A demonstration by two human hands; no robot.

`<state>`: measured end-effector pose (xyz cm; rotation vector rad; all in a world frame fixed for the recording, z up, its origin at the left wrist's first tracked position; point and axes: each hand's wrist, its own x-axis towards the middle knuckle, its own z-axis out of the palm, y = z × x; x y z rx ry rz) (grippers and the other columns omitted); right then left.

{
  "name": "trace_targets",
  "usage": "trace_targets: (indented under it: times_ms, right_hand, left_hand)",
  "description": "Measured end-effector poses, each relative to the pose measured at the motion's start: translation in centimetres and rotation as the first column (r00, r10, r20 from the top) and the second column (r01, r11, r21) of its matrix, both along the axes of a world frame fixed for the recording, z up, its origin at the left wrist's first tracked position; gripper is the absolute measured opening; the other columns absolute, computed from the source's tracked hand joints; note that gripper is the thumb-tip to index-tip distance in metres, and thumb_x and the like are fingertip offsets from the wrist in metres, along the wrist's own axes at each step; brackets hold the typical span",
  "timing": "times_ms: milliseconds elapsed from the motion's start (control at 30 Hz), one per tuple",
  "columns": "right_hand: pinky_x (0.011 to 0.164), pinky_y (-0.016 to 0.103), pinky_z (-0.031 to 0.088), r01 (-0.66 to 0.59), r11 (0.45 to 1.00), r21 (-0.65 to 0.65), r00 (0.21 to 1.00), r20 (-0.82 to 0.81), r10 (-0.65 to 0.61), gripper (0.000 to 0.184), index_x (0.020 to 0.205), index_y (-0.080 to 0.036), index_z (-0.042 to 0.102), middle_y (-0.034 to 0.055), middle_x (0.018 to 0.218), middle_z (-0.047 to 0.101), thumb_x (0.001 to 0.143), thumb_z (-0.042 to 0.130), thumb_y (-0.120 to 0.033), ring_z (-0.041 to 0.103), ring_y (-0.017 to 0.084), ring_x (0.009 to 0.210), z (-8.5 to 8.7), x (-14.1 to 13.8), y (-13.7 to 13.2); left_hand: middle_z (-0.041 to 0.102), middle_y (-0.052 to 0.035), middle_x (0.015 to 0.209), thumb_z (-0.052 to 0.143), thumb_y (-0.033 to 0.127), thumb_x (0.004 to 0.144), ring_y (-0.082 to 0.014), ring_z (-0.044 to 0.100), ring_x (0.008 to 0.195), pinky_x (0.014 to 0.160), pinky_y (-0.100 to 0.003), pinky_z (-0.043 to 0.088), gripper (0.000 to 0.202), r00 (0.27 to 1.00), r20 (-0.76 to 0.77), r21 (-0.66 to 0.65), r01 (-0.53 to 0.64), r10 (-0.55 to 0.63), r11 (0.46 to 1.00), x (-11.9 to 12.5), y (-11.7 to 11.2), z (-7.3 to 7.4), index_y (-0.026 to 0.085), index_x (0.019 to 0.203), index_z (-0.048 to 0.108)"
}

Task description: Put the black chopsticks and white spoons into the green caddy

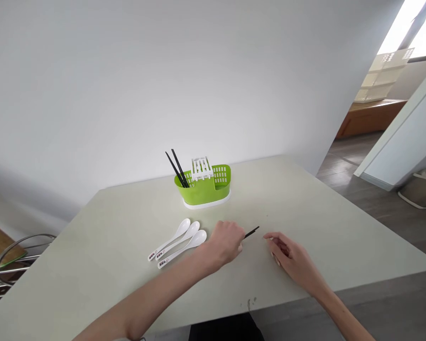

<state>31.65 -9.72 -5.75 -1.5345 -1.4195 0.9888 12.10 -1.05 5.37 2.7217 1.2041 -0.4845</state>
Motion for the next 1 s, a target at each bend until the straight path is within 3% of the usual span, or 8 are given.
trace_targets:
  times_ms: [100,200,300,367,467,567,733,1000]
  right_hand:
    - [0.060,0.028,0.037,-0.005,1.000,0.001,1.000,0.000,0.005,0.048,0.123,-0.021,0.063,-0.0025,0.072,0.052,0.104,0.044,-0.061,0.046,0.016,0.062,-0.4,0.1,0.0]
    - [0.060,0.029,0.037,-0.005,1.000,-0.001,1.000,0.006,0.005,0.048,0.122,-0.022,0.063,-0.0019,0.073,0.053,0.104,0.044,-0.061,0.046,0.016,0.062,-0.6,0.1,0.0]
    - [0.059,0.029,0.038,-0.004,1.000,-0.021,1.000,0.016,0.004,0.048,0.119,-0.022,0.064,-0.0013,0.073,0.054,0.103,0.043,-0.062,0.047,0.017,0.062,-0.4,0.2,-0.1]
    - [0.058,0.028,0.037,-0.003,1.000,-0.024,1.000,0.025,0.004,0.048,0.118,-0.023,0.064,-0.0013,0.073,0.054,0.103,0.043,-0.062,0.047,0.017,0.061,-0.3,0.2,-0.2]
    - [0.058,0.028,0.038,-0.012,1.000,-0.020,1.000,0.025,0.012,0.048,0.121,-0.023,0.064,-0.0017,0.071,0.054,0.103,0.042,-0.062,0.047,0.017,0.061,-0.4,0.2,-0.2]
    - [0.057,0.028,0.040,-0.010,1.000,-0.026,1.000,0.021,0.010,0.048,0.121,-0.023,0.064,-0.0019,0.070,0.054,0.103,0.042,-0.062,0.048,0.017,0.060,-0.8,0.2,-0.2]
    - [0.058,0.027,0.042,0.003,1.000,-0.006,1.000,0.028,-0.003,0.047,0.120,-0.024,0.067,-0.0019,0.071,0.054,0.103,0.045,-0.061,0.050,0.016,0.061,-1.3,0.2,-0.2]
    - [0.060,0.028,0.041,0.012,1.000,0.003,1.000,0.024,-0.012,0.047,0.119,-0.022,0.065,-0.0020,0.071,0.053,0.103,0.046,-0.062,0.050,0.017,0.062,-1.1,0.0,-0.2]
  left_hand:
    - [0.081,-0.0107,0.089,0.064,0.016,0.083,-0.0277,0.078,0.084,0.074,-0.036,0.058,0.018,0.963,0.247,-0.054,-0.094,0.105,0.994,-1.7,0.7,1.9,0.019,0.086,0.081]
    - [0.082,-0.0054,0.085,0.070,0.024,0.084,-0.0223,0.078,0.079,0.072,-0.031,0.060,0.012,0.789,0.564,-0.191,-0.162,0.243,0.968,-4.3,1.8,4.7,0.019,0.087,0.080]
    - [0.082,-0.0058,0.082,0.080,0.038,0.081,-0.0235,0.079,0.076,0.072,-0.033,0.065,0.021,0.514,0.755,-0.325,-0.246,0.407,0.913,-7.6,3.3,7.6,0.018,0.089,0.080]
    - [0.082,-0.0074,0.083,0.086,0.044,0.075,-0.0257,0.080,0.076,0.075,-0.037,0.067,0.032,0.257,0.856,-0.360,-0.328,0.449,0.874,-10.1,4.6,9.2,0.017,0.091,0.080]
    - [0.081,-0.0086,0.093,0.088,0.043,0.073,-0.0256,0.080,0.084,0.088,-0.040,0.068,0.034,-0.134,0.958,-0.285,-0.471,0.252,0.835,-13.9,7.0,11.1,0.015,0.091,0.079]
    - [0.079,-0.0089,0.101,0.087,0.037,0.076,-0.0242,0.080,0.091,0.096,-0.040,0.066,0.028,-0.347,0.931,-0.300,-0.546,0.114,0.783,-17.2,9.2,11.9,0.015,0.091,0.078]
    - [0.077,-0.0095,0.098,0.087,0.032,0.077,-0.0253,0.081,0.089,0.097,-0.043,0.067,0.026,-0.401,0.914,-0.322,-0.626,0.062,0.710,-20.1,11.8,10.8,0.014,0.092,0.075]
    - [0.075,-0.0085,0.093,0.086,0.032,0.078,-0.0236,0.080,0.082,0.095,-0.045,0.067,0.029,-0.400,0.916,-0.313,-0.640,0.043,0.702,-19.7,14.4,9.2,0.012,0.093,0.073]
